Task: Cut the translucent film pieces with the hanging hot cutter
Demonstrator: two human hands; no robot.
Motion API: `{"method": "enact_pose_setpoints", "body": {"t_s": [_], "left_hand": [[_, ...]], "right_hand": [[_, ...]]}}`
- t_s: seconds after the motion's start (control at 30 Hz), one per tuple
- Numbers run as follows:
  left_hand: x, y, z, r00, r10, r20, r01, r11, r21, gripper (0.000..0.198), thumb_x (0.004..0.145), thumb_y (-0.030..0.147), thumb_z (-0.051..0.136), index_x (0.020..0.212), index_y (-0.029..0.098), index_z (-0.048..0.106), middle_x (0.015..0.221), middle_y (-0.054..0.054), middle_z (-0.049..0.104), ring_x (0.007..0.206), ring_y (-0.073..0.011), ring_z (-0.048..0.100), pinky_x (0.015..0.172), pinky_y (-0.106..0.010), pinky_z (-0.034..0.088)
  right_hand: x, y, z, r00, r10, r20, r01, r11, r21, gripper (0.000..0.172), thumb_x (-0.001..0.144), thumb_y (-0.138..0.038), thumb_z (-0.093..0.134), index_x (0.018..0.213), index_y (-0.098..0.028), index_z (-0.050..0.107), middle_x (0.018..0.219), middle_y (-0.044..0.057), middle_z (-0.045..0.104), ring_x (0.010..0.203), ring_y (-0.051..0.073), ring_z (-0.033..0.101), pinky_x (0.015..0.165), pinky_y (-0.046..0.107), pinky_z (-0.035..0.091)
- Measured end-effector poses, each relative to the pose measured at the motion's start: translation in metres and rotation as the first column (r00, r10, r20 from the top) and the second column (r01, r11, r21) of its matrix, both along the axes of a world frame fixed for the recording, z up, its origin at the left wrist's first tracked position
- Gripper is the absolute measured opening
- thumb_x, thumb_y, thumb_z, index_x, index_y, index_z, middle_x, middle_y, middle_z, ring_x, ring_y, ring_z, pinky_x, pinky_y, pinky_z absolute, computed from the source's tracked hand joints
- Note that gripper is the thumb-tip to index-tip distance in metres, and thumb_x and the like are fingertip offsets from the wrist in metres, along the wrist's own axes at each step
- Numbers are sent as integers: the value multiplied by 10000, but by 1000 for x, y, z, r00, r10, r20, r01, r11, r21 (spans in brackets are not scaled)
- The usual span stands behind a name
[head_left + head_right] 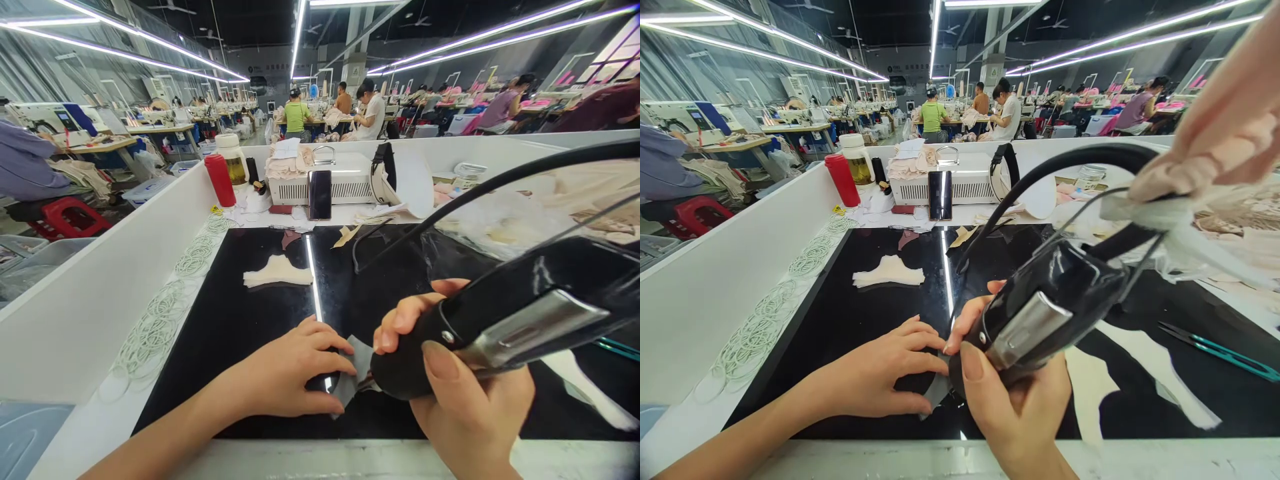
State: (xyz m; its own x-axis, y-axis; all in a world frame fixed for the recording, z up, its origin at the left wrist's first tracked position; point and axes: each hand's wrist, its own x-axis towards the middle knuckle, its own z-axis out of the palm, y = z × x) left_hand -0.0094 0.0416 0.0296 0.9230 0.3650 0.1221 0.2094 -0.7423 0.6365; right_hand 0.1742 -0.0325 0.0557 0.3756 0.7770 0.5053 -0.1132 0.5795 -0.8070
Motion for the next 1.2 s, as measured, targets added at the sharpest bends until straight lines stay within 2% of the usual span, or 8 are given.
{"method": "enact_pose_setpoints", "body": {"t_s": [0.27, 0.43, 0.5, 0.77, 0.87, 0.97, 1.1, 1.2], "left_hand": [[-2, 1, 1, 1000, -9, 3, 9, 1000, -10, 433, 832, 287, 863, 1235, 242, 710, 1373, -67, 641, 1279, -281, 513, 1115, -412, 435], [-3, 4, -3, 999, -21, 27, 21, 1000, 3, 411, 842, 313, 853, 1215, 227, 702, 1365, -71, 645, 1286, -287, 518, 1153, -438, 399], [-3, 5, -4, 999, -30, 32, 30, 1000, 3, 405, 854, 318, 839, 1223, 226, 698, 1362, -72, 644, 1291, -287, 515, 1153, -436, 398], [-2, 8, -5, 997, -69, 39, 69, 998, -2, 464, 871, 355, 821, 1301, 257, 677, 1399, -92, 630, 1326, -310, 505, 1147, -469, 400], [-4, 8, -5, 996, -73, 42, 74, 997, -7, 484, 866, 358, 829, 1314, 255, 676, 1408, -86, 625, 1345, -302, 490, 1147, -440, 409], [-6, 7, -4, 996, -72, 58, 74, 997, -21, 439, 856, 365, 841, 1258, 254, 706, 1372, -82, 647, 1330, -286, 506, 1147, -418, 416], [-3, 2, -2, 996, -24, 89, 25, 1000, -3, 342, 856, 417, 834, 1128, 233, 737, 1279, -102, 669, 1262, -286, 577, 1193, -482, 369], [3, -4, -3, 997, -11, 73, 7, 998, 58, 413, 888, 458, 794, 1216, 225, 704, 1352, -121, 641, 1294, -301, 573, 1234, -552, 293]], "right_hand": [[-7, -3, 10, 998, 45, -54, -45, 999, 2, 372, 880, -386, 797, 1178, -288, 597, 797, -15, 639, 622, 174, 607, 580, 344, 558], [-13, -5, 9, 1000, 18, -20, -19, 1000, -11, 356, 882, -412, 793, 1163, -307, 601, 770, -33, 644, 619, 178, 609, 808, 488, 568], [-13, -5, 8, 1000, 15, -1, -15, 1000, -15, 323, 900, -383, 776, 1163, -309, 604, 785, -34, 643, 636, 178, 615, 848, 505, 560], [-16, -6, 12, 996, 52, -78, -52, 999, -4, 405, 853, -398, 820, 1157, -277, 581, 768, -18, 655, 592, 176, 606, 544, 347, 566], [-12, -7, 15, 996, 49, -69, -50, 999, -10, 412, 849, -397, 829, 1161, -277, 589, 769, -15, 660, 606, 178, 618, 547, 342, 572], [-1, -6, 18, 998, -39, -54, 38, 999, -19, 383, 846, -376, 828, 1151, -276, 619, 789, -18, 659, 623, 180, 627, 580, 349, 571], [16, -1, 19, 977, -190, -93, 189, 982, -23, 405, 778, -355, 865, 1109, -268, 649, 763, -33, 657, 608, 179, 607, 550, 332, 554], [21, 2, 17, 973, -210, -97, 209, 978, -13, 401, 777, -328, 856, 1116, -268, 651, 763, -35, 659, 610, 181, 608, 550, 333, 549]]}}
